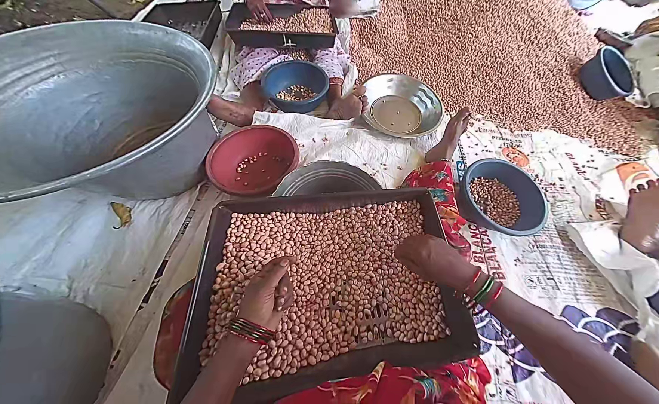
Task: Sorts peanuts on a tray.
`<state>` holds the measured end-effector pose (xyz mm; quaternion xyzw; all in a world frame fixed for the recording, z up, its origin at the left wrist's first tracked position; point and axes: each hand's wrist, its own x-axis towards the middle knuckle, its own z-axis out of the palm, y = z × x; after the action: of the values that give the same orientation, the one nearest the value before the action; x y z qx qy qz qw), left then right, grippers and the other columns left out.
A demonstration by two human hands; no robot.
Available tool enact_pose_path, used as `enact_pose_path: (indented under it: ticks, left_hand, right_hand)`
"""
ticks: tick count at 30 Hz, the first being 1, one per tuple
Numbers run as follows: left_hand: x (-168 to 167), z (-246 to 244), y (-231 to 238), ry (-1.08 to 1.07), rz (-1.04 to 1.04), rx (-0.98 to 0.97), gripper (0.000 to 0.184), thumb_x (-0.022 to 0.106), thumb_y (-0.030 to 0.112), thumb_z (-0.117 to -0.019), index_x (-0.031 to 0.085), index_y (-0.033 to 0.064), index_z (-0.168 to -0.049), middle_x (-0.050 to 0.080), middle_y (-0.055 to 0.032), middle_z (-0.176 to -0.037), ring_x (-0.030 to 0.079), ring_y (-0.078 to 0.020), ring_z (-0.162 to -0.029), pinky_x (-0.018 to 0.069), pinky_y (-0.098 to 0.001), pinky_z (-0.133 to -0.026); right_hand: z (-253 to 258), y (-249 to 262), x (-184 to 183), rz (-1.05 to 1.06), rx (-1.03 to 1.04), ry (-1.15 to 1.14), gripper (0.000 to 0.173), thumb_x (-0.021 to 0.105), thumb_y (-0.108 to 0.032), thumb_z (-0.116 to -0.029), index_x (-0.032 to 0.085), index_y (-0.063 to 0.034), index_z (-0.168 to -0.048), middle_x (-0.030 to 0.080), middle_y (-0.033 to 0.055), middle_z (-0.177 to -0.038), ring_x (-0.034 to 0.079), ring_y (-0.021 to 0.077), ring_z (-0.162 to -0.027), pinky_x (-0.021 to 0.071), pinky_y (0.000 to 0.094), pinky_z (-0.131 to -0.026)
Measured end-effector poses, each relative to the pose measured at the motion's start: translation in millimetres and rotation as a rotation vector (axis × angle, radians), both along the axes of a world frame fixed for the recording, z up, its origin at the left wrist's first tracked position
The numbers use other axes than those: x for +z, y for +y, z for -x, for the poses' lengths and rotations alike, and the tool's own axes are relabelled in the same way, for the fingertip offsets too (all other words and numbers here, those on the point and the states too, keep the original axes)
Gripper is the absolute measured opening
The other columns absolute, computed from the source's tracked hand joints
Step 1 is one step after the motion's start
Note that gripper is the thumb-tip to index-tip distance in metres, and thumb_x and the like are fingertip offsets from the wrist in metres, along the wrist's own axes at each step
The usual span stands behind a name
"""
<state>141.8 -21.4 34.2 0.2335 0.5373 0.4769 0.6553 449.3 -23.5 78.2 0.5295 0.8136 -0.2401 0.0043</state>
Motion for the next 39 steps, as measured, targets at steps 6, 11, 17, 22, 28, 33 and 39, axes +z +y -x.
enact_pose_path:
  ticks: [6, 11, 17, 22, 28, 33, 39]
  left_hand:
    - [6.0, -9.0, -6.4, 0.033, 0.072, -0.102, 0.034, 0.031, 0.009, -0.1110, 0.061, 0.0066, -0.096, 0.042, 0.0101, -0.046, 0.035, 0.0031, -0.034, 0.0300, -0.0123, -0.034]
    - [10.5, -24.1, -11.6, 0.036, 0.133, -0.261, 0.033, 0.030, 0.010, -0.1114, 0.061, 0.0049, -0.100, 0.044, 0.0090, -0.048, 0.035, 0.0028, -0.034, 0.0305, -0.0122, -0.035]
    - [9.5, -38.5, -14.8, -0.006, 0.330, -0.725, 0.039, 0.026, 0.026, -0.1140, 0.058, 0.0086, -0.101, 0.044, 0.0087, -0.053, 0.032, 0.0028, -0.038, 0.0269, -0.0122, -0.037]
    - [-1.9, -32.0, -15.5, -0.228, 0.316, -0.823, 0.053, 0.012, 0.039, -0.1126, 0.053, 0.0154, -0.089, 0.053, 0.0070, -0.057, 0.038, 0.0032, -0.040, 0.0280, -0.0120, -0.038]
    - [28.1, 0.1, 2.9, -0.106, 0.150, -0.238, 0.041, 0.028, 0.021, -0.1133, 0.046, 0.0167, -0.076, 0.045, 0.0093, -0.054, 0.036, 0.0037, -0.038, 0.0302, -0.0107, -0.037]
    - [31.9, 20.6, 27.2, 0.366, -0.054, -0.283, 0.026, 0.040, 0.012, -0.1112, 0.062, -0.0011, -0.109, 0.044, 0.0072, -0.059, 0.037, 0.0015, -0.043, 0.0324, -0.0133, -0.042]
    - [36.5, -5.0, 48.7, 1.112, -0.212, -1.030, 0.038, 0.041, 0.020, -0.1110, 0.058, 0.0024, -0.140, 0.069, -0.0246, -0.120, 0.067, -0.0394, -0.111, 0.0484, -0.0567, -0.098]
  right_hand:
    - [9.9, -18.6, -15.8, 0.097, -0.012, -0.244, 0.025, 0.047, -0.002, -0.1029, 0.066, 0.0106, -0.111, 0.066, 0.0309, -0.108, 0.066, 0.0485, -0.104, 0.0505, 0.0591, -0.085]
    - [5.8, -18.7, 5.6, 0.147, -0.158, 0.003, 0.025, 0.052, -0.009, -0.1009, 0.066, 0.0092, -0.112, 0.068, 0.0283, -0.108, 0.068, 0.0455, -0.100, 0.0499, 0.0610, -0.083]
    - [30.3, -42.1, 17.3, -0.229, 0.017, 0.427, 0.020, 0.057, -0.004, -0.0948, 0.072, 0.0037, -0.105, 0.074, 0.0191, -0.094, 0.074, 0.0307, -0.081, 0.0587, 0.0417, -0.072]
    - [58.2, -14.4, 19.6, -0.338, 0.148, 0.436, 0.025, 0.057, -0.009, -0.0983, 0.073, 0.0017, -0.115, 0.075, 0.0183, -0.112, 0.073, 0.0343, -0.104, 0.0576, 0.0445, -0.092]
    - [43.1, 68.7, 2.7, -0.164, -0.315, 0.329, 0.024, 0.056, -0.006, -0.1044, 0.071, 0.0050, -0.119, 0.069, 0.0258, -0.122, 0.065, 0.0416, -0.117, 0.0467, 0.0585, -0.102]
    - [76.5, 31.1, -42.0, -0.049, -0.084, 0.232, 0.026, 0.060, -0.011, -0.0991, 0.075, 0.0065, -0.111, 0.069, 0.0320, -0.114, 0.065, 0.0514, -0.112, 0.0472, 0.0654, -0.098]
    - [44.2, -23.5, -56.8, -0.278, 0.143, 0.132, 0.009, 0.071, 0.000, -0.0852, 0.077, 0.0009, -0.092, 0.072, 0.0277, -0.109, 0.068, 0.0533, -0.105, 0.0506, 0.0715, -0.084]
